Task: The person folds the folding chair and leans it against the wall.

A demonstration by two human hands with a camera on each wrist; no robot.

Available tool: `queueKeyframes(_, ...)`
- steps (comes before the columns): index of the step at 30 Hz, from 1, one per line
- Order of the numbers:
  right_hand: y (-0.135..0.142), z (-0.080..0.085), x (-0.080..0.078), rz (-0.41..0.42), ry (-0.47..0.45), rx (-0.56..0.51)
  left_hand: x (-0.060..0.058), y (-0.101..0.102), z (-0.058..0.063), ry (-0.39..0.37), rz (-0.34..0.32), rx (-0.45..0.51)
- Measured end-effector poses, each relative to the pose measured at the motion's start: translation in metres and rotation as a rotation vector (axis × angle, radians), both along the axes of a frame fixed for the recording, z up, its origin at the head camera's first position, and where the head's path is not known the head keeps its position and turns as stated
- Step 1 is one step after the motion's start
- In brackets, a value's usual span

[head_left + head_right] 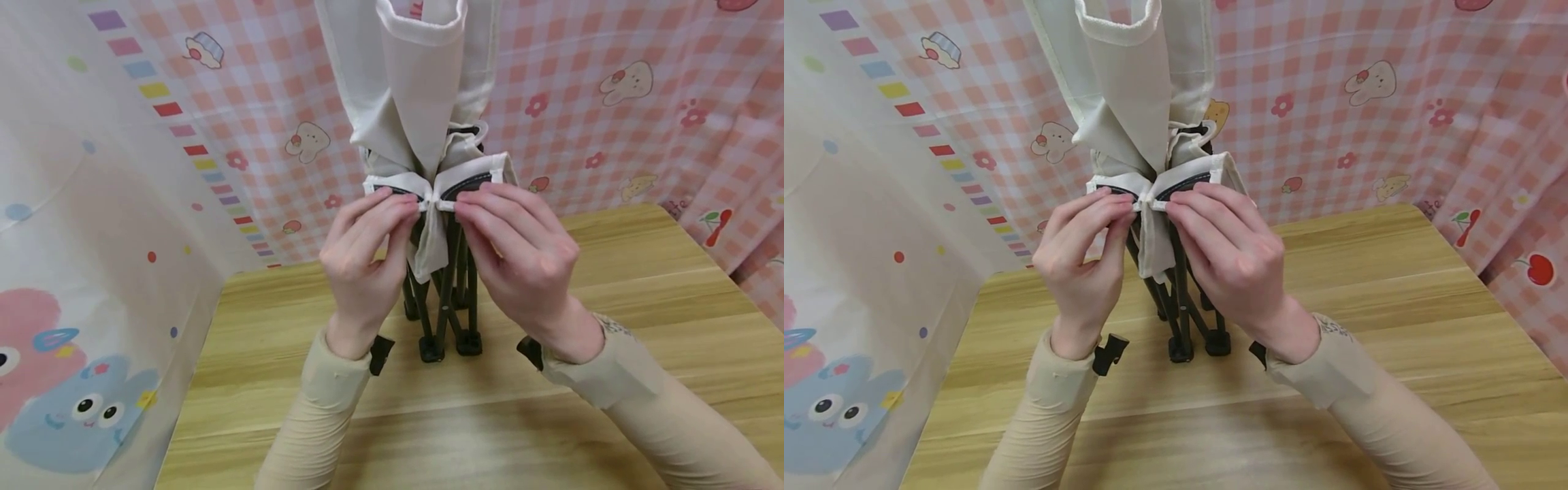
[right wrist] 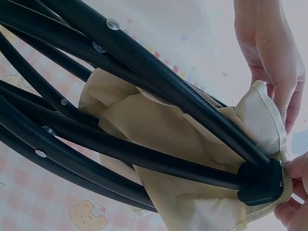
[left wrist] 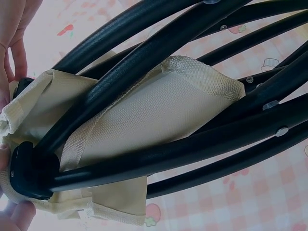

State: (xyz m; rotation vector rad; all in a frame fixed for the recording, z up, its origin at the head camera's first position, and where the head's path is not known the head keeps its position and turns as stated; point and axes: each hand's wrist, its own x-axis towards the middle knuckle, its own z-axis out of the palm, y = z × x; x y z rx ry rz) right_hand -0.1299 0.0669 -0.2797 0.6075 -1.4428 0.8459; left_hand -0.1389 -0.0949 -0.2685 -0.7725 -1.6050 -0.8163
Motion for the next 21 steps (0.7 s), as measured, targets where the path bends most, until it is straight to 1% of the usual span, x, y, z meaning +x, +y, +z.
queueKeyframes(13, 0.004, -0.002, 0.001, 0.027, -0.006, 0.022, 0.003, 0.0, -0.001, 0.001, -0.001, 0.009)
queueKeyframes(18, 0.01, -0.004, 0.001, 0.068, -0.019, 0.033, 0.005, -0.001, -0.004, -0.02, -0.021, 0.007)
queueKeyframes(21, 0.014, -0.007, 0.001, 0.11, -0.013, 0.024, 0.007, -0.002, -0.009, -0.047, -0.038, 0.002)
